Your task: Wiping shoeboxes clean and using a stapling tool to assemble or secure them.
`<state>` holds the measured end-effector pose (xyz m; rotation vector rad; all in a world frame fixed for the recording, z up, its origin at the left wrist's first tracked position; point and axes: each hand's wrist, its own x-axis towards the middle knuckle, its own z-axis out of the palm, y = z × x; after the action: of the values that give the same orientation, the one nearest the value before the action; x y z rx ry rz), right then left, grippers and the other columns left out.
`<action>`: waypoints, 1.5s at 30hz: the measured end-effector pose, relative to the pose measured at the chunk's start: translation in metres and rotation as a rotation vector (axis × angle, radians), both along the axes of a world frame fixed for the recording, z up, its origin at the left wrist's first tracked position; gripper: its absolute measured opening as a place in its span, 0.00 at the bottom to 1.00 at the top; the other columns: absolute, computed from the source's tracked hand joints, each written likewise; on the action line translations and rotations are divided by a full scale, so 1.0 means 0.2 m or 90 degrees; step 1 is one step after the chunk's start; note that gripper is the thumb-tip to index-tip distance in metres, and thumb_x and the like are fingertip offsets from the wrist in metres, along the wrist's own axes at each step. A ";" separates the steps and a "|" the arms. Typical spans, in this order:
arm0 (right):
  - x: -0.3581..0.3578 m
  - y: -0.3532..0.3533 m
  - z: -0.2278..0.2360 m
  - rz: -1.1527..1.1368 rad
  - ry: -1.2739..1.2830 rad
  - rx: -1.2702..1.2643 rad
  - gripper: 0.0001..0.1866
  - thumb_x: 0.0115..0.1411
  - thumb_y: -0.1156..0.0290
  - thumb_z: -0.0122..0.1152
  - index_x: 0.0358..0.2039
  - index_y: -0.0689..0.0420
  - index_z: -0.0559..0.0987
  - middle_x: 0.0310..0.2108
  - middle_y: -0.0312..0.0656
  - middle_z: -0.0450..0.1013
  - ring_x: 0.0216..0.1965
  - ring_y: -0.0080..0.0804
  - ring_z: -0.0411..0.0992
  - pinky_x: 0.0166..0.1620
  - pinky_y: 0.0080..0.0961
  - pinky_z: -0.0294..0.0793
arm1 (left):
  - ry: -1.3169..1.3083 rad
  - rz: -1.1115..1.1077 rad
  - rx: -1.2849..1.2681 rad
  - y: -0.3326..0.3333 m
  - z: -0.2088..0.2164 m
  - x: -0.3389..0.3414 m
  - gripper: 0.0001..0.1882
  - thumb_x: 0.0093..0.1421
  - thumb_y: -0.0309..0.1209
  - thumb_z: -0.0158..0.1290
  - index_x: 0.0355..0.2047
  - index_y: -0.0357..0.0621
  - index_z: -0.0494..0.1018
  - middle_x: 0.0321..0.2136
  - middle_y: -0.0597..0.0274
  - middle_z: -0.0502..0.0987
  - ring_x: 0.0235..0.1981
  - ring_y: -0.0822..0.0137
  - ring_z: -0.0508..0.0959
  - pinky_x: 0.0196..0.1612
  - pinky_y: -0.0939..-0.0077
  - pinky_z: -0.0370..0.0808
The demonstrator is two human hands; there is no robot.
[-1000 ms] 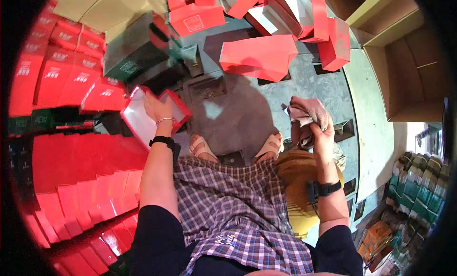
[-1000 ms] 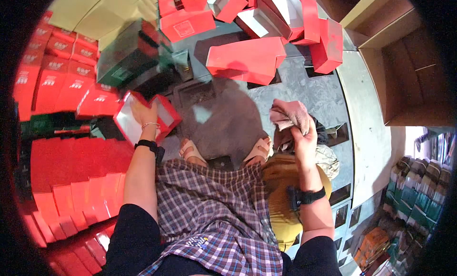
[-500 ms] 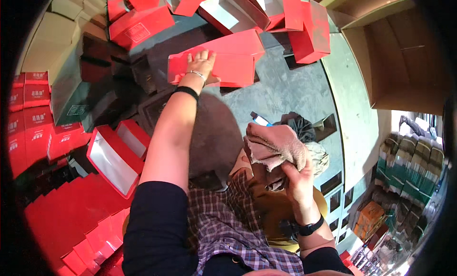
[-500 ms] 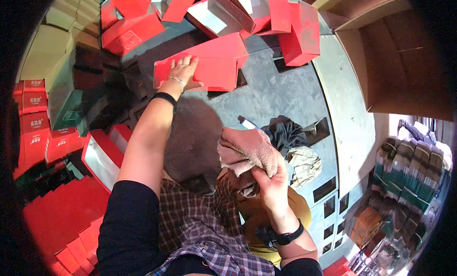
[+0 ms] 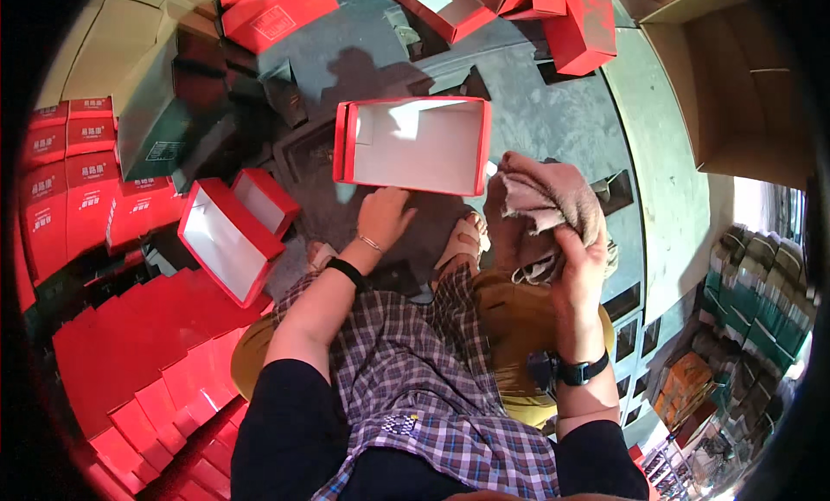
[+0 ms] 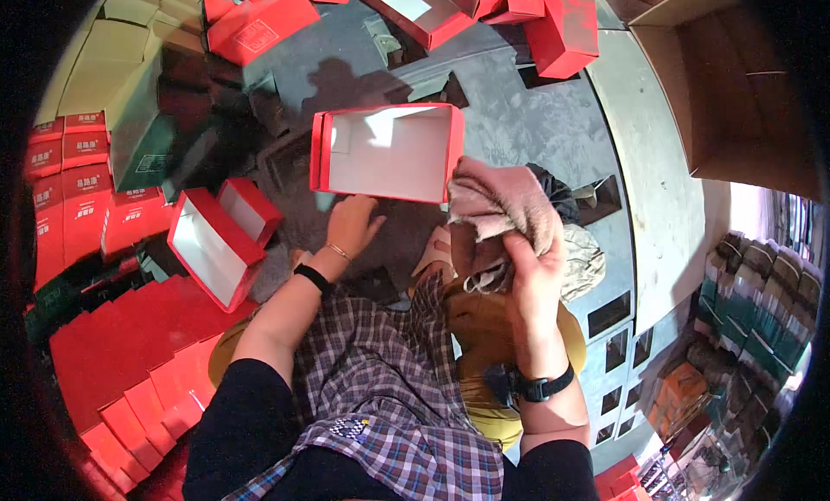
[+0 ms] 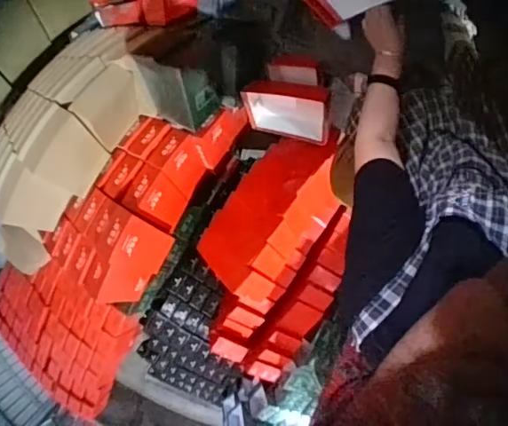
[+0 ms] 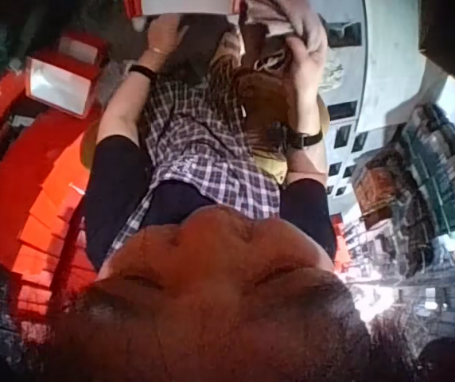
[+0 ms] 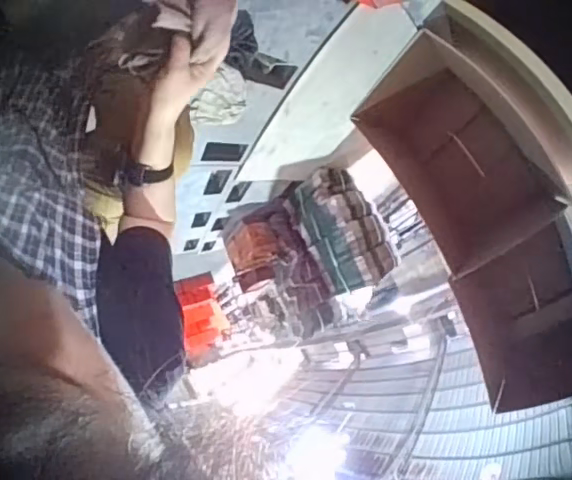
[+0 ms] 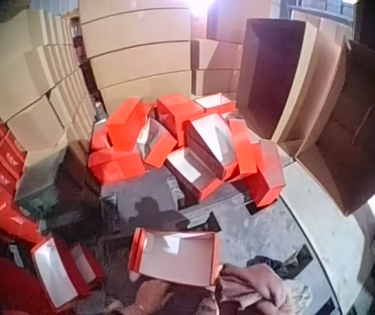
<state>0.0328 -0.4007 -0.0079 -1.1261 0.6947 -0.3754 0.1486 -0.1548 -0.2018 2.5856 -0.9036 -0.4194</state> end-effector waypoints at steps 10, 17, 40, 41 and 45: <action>0.02 0.01 0.00 -0.059 -0.045 0.037 0.27 0.53 0.85 0.53 0.56 0.59 0.68 0.51 0.41 0.71 0.53 0.31 0.69 0.58 0.30 0.66 | 0.143 -0.196 0.082 -0.46 -0.13 0.17 0.12 0.58 0.36 0.52 0.41 0.50 0.75 0.40 0.52 0.77 0.44 0.51 0.76 0.47 0.57 0.72; -0.06 -0.01 -0.04 -0.023 -0.025 -0.146 0.28 0.51 0.84 0.56 0.55 0.60 0.67 0.51 0.39 0.68 0.52 0.29 0.67 0.57 0.26 0.64 | 0.280 0.066 -0.516 -0.11 0.46 0.17 0.15 0.49 0.20 0.49 0.38 0.41 0.77 0.27 0.50 0.77 0.30 0.57 0.79 0.33 0.70 0.73; 0.14 0.41 0.76 0.178 -0.526 -0.938 0.24 0.42 0.84 0.59 0.43 0.54 0.77 0.44 0.49 0.72 0.48 0.51 0.70 0.51 0.37 0.71 | 0.476 0.186 -0.807 0.24 1.40 -0.44 0.20 0.52 0.14 0.44 0.46 0.35 0.73 0.39 0.67 0.78 0.42 0.75 0.75 0.47 0.79 0.70; 0.11 0.54 0.77 0.201 -0.491 -0.836 0.24 0.42 0.83 0.60 0.42 0.51 0.78 0.46 0.48 0.71 0.47 0.53 0.69 0.51 0.38 0.71 | 0.523 0.186 -0.889 0.25 1.42 -0.45 0.20 0.52 0.16 0.44 0.46 0.36 0.72 0.40 0.67 0.77 0.44 0.74 0.74 0.49 0.78 0.69; 0.04 0.69 0.74 0.142 -0.527 -0.950 0.22 0.41 0.75 0.63 0.41 0.48 0.79 0.47 0.43 0.70 0.47 0.47 0.69 0.47 0.39 0.71 | 0.758 0.206 -1.093 0.24 1.61 -0.49 0.25 0.63 0.42 0.42 0.54 0.38 0.65 0.49 0.59 0.71 0.53 0.63 0.70 0.58 0.68 0.65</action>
<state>0.0403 -0.2631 0.1398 -2.1674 -0.6322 -1.1631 0.0512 -0.1067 0.1196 0.5965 -0.1028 -0.5590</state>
